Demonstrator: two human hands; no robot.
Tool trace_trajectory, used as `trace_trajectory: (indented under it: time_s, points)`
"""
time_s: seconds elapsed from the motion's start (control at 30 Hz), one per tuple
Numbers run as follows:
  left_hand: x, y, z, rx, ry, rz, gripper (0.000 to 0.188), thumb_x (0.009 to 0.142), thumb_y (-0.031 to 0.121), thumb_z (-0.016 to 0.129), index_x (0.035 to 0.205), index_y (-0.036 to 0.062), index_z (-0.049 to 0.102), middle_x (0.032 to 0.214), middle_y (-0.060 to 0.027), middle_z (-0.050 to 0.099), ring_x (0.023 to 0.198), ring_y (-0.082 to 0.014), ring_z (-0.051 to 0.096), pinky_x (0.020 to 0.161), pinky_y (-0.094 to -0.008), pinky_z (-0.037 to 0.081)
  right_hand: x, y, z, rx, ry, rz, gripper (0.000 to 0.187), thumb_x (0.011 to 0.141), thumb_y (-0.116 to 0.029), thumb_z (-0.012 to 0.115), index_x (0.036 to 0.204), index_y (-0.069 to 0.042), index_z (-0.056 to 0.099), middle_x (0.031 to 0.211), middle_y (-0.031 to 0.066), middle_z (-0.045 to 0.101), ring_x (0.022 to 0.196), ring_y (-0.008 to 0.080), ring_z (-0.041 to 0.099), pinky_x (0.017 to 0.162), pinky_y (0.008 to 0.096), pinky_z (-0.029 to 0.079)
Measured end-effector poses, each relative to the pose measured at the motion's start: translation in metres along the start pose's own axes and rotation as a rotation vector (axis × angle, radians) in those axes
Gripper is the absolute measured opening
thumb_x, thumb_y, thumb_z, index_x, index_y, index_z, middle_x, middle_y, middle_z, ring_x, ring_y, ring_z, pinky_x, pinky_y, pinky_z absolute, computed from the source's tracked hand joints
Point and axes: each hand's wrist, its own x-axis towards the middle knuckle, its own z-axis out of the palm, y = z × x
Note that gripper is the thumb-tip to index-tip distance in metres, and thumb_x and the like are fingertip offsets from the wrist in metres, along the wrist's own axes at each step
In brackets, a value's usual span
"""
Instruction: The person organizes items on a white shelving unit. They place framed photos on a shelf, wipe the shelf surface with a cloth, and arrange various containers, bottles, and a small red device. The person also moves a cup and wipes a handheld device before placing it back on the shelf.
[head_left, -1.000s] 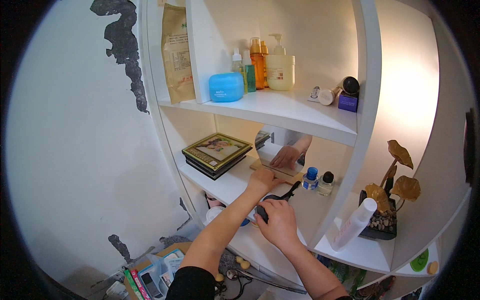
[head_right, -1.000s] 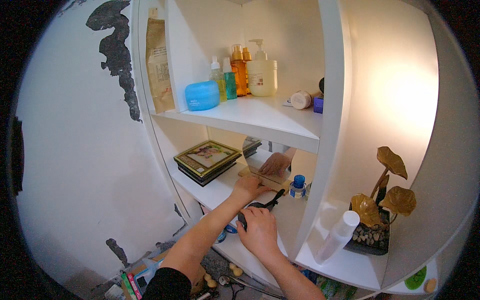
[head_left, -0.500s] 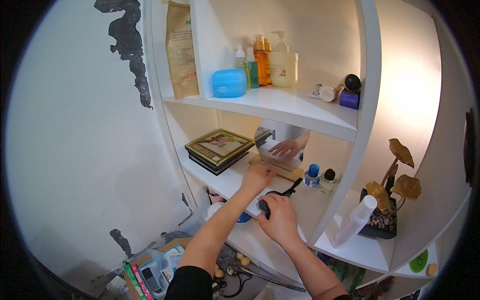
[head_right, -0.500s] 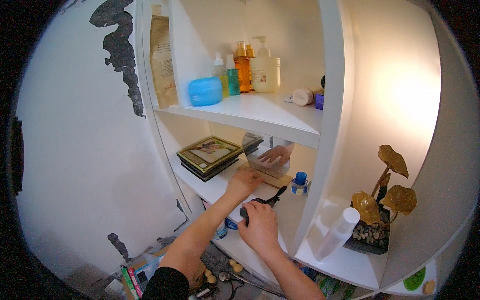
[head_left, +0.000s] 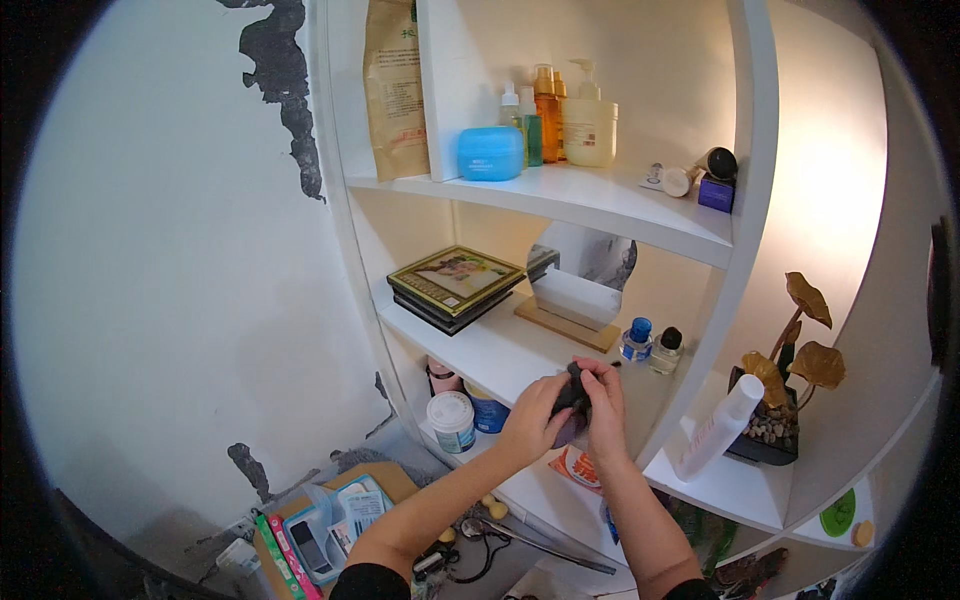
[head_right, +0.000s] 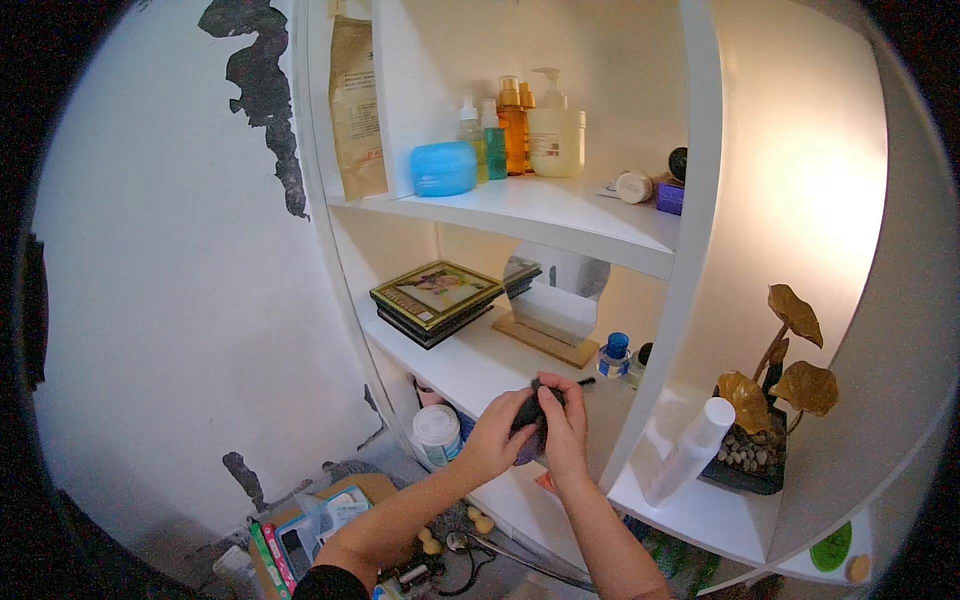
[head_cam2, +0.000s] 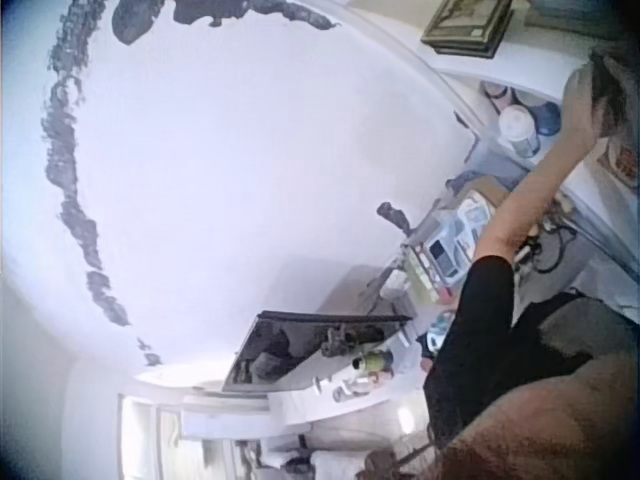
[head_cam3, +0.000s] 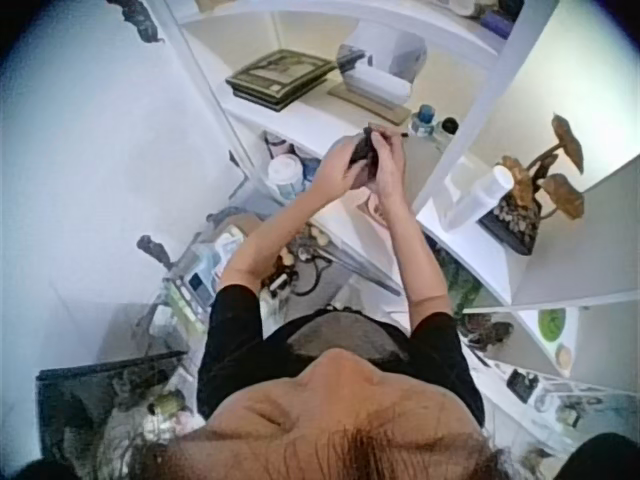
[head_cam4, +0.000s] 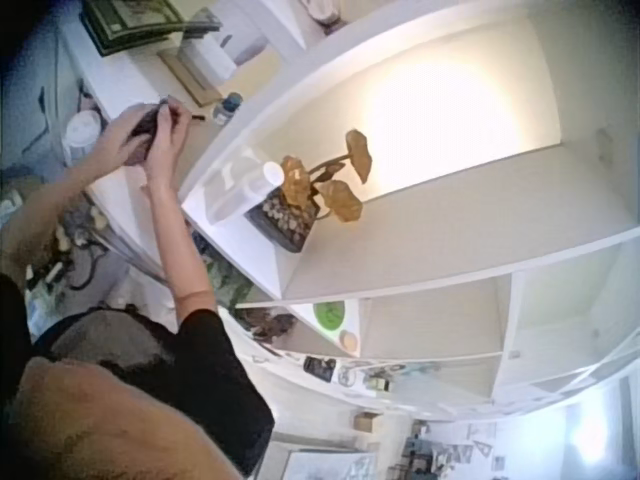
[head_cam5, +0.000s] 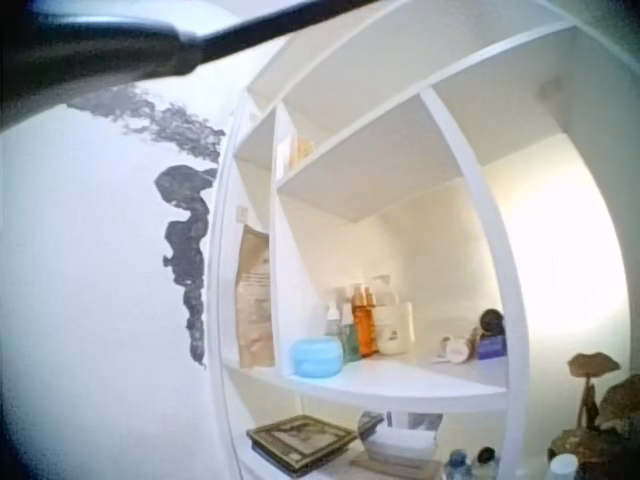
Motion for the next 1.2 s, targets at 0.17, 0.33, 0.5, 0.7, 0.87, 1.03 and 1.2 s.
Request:
trace_trajectory:
  time_s: [0.17,0.33,0.5,0.7,0.87,1.03,1.2]
  points:
    - [0.025,-0.019,-0.015,0.289,0.166,-0.063,0.047,0.064,-0.002,0.060,0.110,0.0032,0.053,0.102,-0.0177,0.054,0.096,-0.0365,0.050,0.085,-0.0410,0.041,0.003,0.016,-0.011,-0.111,0.091,-0.081,0.019,0.087,-0.014,0.052,0.104,-0.007,0.054,0.118,0.0072,0.053,0.109,0.0172,0.046,0.095,0.0313,0.031]
    - [0.062,-0.090,-0.035,0.711,-0.172,0.235,0.043,0.071,0.000,0.050,0.114,0.0051,0.056,0.106,-0.0158,0.055,0.097,-0.0350,0.051,0.085,-0.0413,0.042,0.001,0.014,-0.007,-0.427,0.000,-0.079,0.019,0.084,-0.014,0.055,0.102,-0.007,0.056,0.119,0.0069,0.054,0.110,0.0180,0.047,0.092,0.0310,0.035]
    - [0.043,-0.104,-0.037,0.611,-0.189,-0.110,0.034,0.074,0.002,0.049,0.107,0.0042,0.057,0.105,-0.0156,0.056,0.097,-0.0345,0.052,0.084,-0.0433,0.043,-0.005,0.010,-0.001,-0.507,-0.135,-0.090,0.019,0.080,-0.011,0.058,0.099,-0.009,0.059,0.119,0.0078,0.053,0.112,0.0239,0.045,0.093,0.0358,0.035]
    - [-0.027,-0.046,-0.112,1.080,-0.718,-0.739,0.018,0.077,0.014,0.057,0.090,0.0021,0.061,0.095,-0.0148,0.062,0.084,-0.0315,0.060,0.072,-0.0418,0.046,0.001,0.013,-0.016,-0.472,-0.094,-0.071,0.019,0.080,-0.011,0.059,0.100,-0.009,0.058,0.118,0.0086,0.054,0.110,0.0232,0.046,0.092,0.0351,0.036]
    - [-0.111,-0.069,-0.172,0.829,-0.203,-0.933,0.028,0.076,0.013,0.057,0.101,0.0023,0.058,0.094,-0.0200,0.061,0.088,-0.0371,0.058,0.076,-0.0443,0.046,-0.002,0.003,0.003,-0.441,-0.124,-0.125,0.020,0.081,-0.009,0.057,0.101,-0.009,0.057,0.119,0.0086,0.054,0.110,0.0223,0.047,0.091,0.0343,0.037]
    - [-0.023,-0.042,-0.121,0.564,0.212,-0.313,0.030,0.076,0.011,0.058,0.105,0.0015,0.056,0.094,-0.0206,0.058,0.091,-0.0380,0.053,0.082,-0.0463,0.042,-0.001,0.011,-0.008,-0.405,-0.083,-0.170,0.021,0.081,-0.008,0.055,0.101,-0.008,0.056,0.119,0.0083,0.054,0.110,0.0218,0.048,0.090,0.0334,0.037]
    - [-0.026,-0.057,-0.032,0.455,0.234,-0.213,0.032,0.076,0.009,0.056,0.106,-0.0034,0.054,0.109,-0.0223,0.053,0.102,-0.0385,0.050,0.091,-0.0422,0.039,-0.006,0.010,-0.005,-0.330,-0.130,-0.149,0.021,0.083,-0.006,0.052,0.104,-0.006,0.056,0.116,0.0082,0.056,0.106,0.0181,0.050,0.090,0.0296,0.038]
